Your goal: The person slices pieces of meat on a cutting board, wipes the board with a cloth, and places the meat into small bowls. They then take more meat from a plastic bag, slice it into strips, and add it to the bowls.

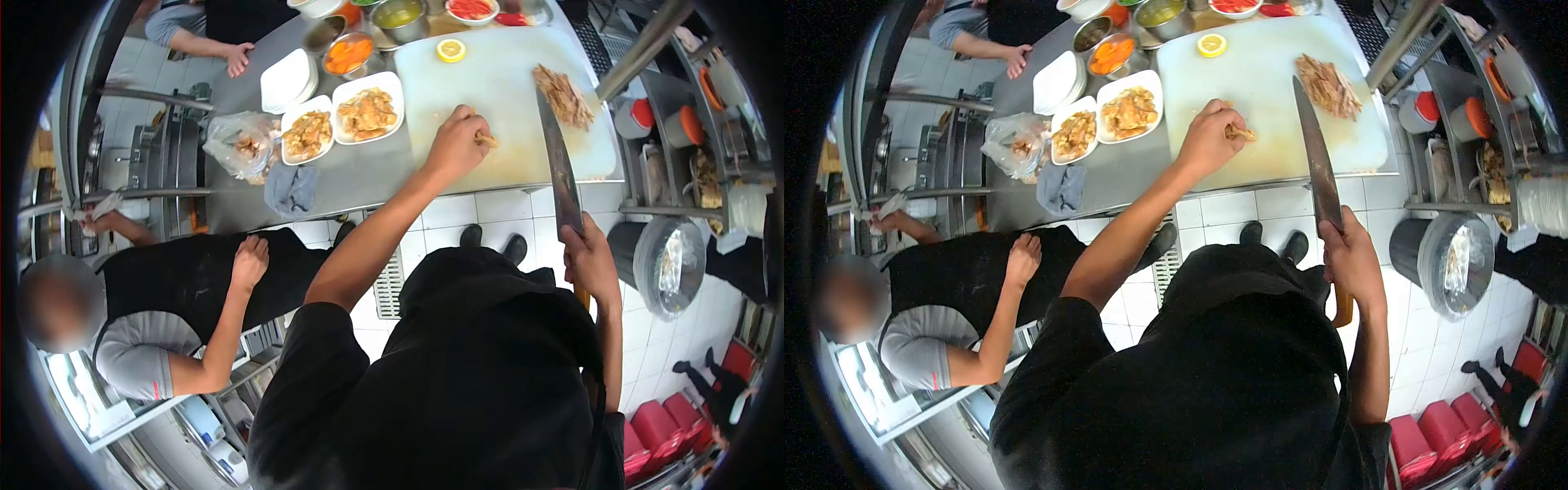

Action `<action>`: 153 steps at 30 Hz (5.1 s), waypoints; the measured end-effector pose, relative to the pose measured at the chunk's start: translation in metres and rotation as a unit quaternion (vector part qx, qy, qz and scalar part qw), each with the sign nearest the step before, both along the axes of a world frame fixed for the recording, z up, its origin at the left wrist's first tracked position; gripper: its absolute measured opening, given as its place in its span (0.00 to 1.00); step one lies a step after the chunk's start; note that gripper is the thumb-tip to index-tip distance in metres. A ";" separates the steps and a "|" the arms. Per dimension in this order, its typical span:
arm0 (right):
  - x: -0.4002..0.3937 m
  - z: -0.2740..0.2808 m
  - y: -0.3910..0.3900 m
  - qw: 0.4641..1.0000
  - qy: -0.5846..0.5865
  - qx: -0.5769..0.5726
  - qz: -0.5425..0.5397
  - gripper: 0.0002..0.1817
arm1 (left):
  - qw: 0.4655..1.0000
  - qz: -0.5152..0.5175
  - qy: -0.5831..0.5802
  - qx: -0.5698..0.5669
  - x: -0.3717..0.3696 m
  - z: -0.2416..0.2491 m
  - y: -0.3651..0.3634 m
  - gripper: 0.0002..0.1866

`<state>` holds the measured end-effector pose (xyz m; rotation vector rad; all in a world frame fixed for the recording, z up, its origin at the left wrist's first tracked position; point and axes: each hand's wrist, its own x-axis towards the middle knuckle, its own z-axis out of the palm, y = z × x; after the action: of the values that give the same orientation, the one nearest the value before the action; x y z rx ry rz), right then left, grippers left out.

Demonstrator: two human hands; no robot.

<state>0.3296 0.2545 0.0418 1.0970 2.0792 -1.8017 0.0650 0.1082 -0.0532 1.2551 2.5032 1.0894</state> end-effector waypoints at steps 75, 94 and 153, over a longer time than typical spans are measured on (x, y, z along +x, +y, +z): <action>0.038 -0.006 0.051 0.989 0.090 -0.110 -0.025 0.07 | 0.963 0.240 -0.054 0.109 0.025 0.100 -0.061 0.15; 0.055 -0.006 0.064 0.995 0.047 -0.087 0.008 0.07 | 0.983 0.121 0.102 -0.089 -0.030 -0.011 0.014 0.21; 0.260 -0.003 0.083 0.921 0.032 0.305 -0.241 0.30 | 0.867 0.081 -0.388 0.303 0.116 0.107 0.163 0.35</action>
<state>0.5892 0.3377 0.0391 1.8643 2.6810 -1.3664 0.1814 0.2711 0.0540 0.4795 1.7030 2.0187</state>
